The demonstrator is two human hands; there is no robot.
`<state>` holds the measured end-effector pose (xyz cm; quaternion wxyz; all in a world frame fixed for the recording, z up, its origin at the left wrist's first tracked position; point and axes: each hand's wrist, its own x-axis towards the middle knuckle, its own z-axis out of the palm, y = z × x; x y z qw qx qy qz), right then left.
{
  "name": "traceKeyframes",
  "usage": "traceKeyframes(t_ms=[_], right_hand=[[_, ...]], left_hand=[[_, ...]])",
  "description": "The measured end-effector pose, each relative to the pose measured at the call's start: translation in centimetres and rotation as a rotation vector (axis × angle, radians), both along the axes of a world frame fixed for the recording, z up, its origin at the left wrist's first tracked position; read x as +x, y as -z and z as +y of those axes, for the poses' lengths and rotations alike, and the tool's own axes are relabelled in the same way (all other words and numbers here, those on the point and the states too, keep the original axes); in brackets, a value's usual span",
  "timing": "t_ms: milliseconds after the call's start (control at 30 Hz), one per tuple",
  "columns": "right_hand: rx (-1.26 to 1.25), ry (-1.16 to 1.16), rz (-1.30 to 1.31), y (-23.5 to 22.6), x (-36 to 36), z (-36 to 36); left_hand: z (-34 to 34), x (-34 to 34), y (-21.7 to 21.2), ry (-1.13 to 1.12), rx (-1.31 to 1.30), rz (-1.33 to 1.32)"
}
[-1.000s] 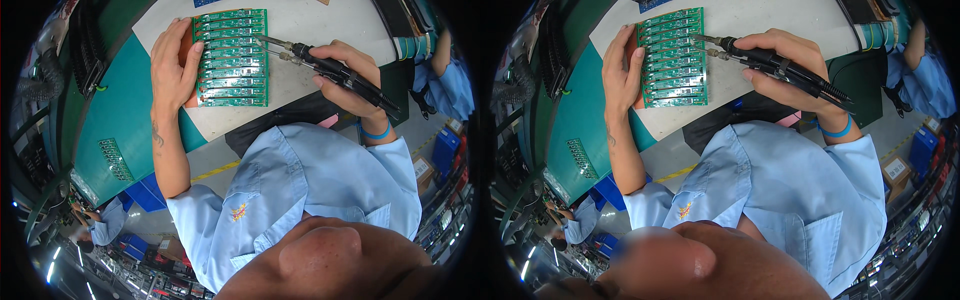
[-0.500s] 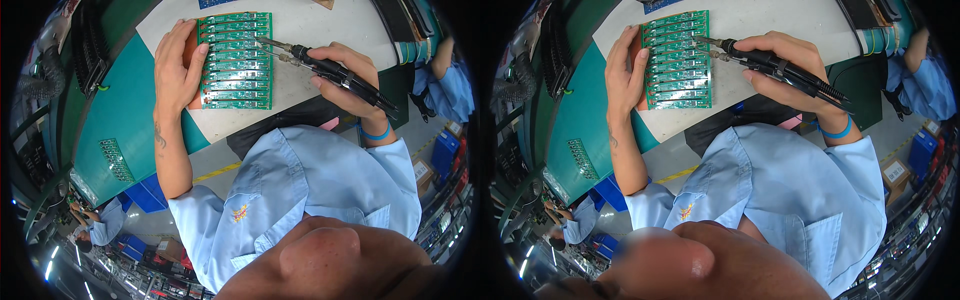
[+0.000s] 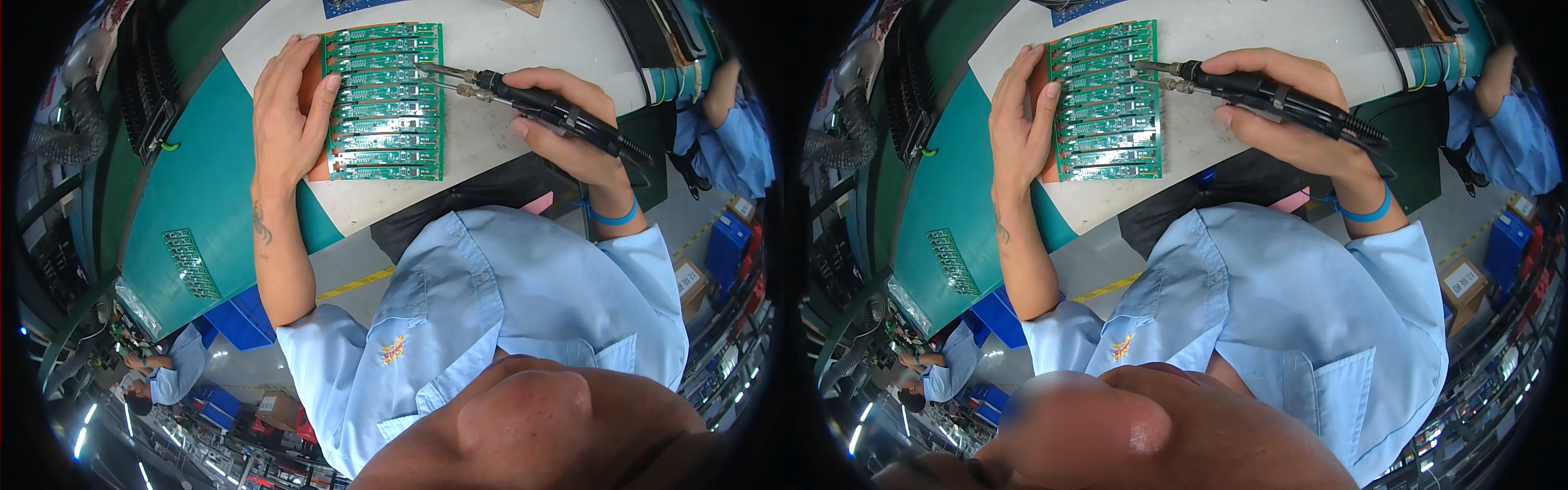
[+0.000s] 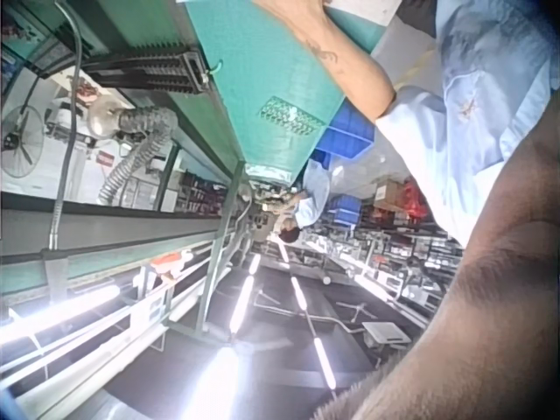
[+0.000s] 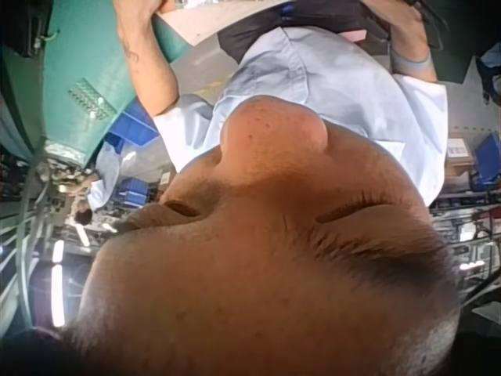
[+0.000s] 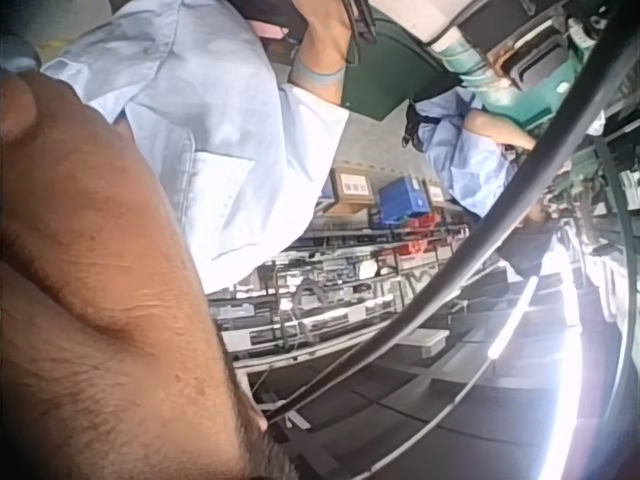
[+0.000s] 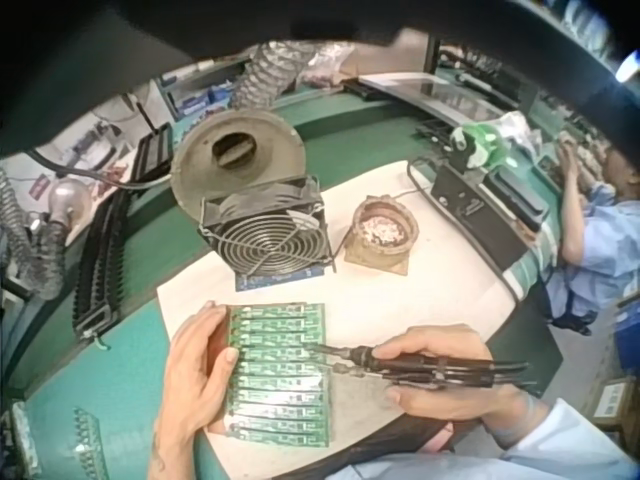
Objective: The person solders connections on a circuit board panel using a soldering tool, sets it aside, and then takes components from a bag and inserts them into another circuit board panel by hand.
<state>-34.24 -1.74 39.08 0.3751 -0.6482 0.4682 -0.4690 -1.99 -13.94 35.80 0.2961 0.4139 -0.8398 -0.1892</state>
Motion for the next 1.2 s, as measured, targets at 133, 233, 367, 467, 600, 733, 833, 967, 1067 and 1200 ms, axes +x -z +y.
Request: traceKeyframes(t_ms=[133,233,367,467,600,733,833,967,1067,1200], right_hand=[[0.108,0.049,-0.093,-0.1,-0.7,0.5],[-0.017,0.183,-0.093,0.7,-1.9,0.3],[-0.063,0.373,-0.159,2.4,-2.2,-0.9],[-0.066,0.508,-0.235,3.0,-1.6,-1.4],[-0.161,0.298,-0.098,1.0,-0.5,0.0],[-0.03,0.144,-0.11,0.9,0.2,0.5],[0.022,0.084,-0.122,1.2,0.4,0.5],[0.046,0.069,-0.14,1.4,0.5,0.3],[0.055,0.086,-0.139,1.4,0.6,0.2],[0.053,0.096,-0.134,1.5,0.7,0.1]], left_hand=[[0.0,0.0,0.0,0.003,0.004,0.007],[0.1,0.1,-0.3,0.0,0.012,0.004],[0.1,-0.2,-0.3,0.005,0.017,-0.002],[0.1,-0.1,-0.1,0.001,0.019,-0.014],[0.1,0.3,0.0,0.001,0.026,0.046],[0.1,0.0,-0.1,0.0,0.053,0.053],[0.2,-0.1,-0.2,-0.004,0.061,0.049],[0.2,0.0,-0.4,-0.006,0.056,0.033],[0.0,0.1,-0.2,0.007,0.034,0.023],[0.0,0.1,-0.1,0.012,0.022,0.025]])
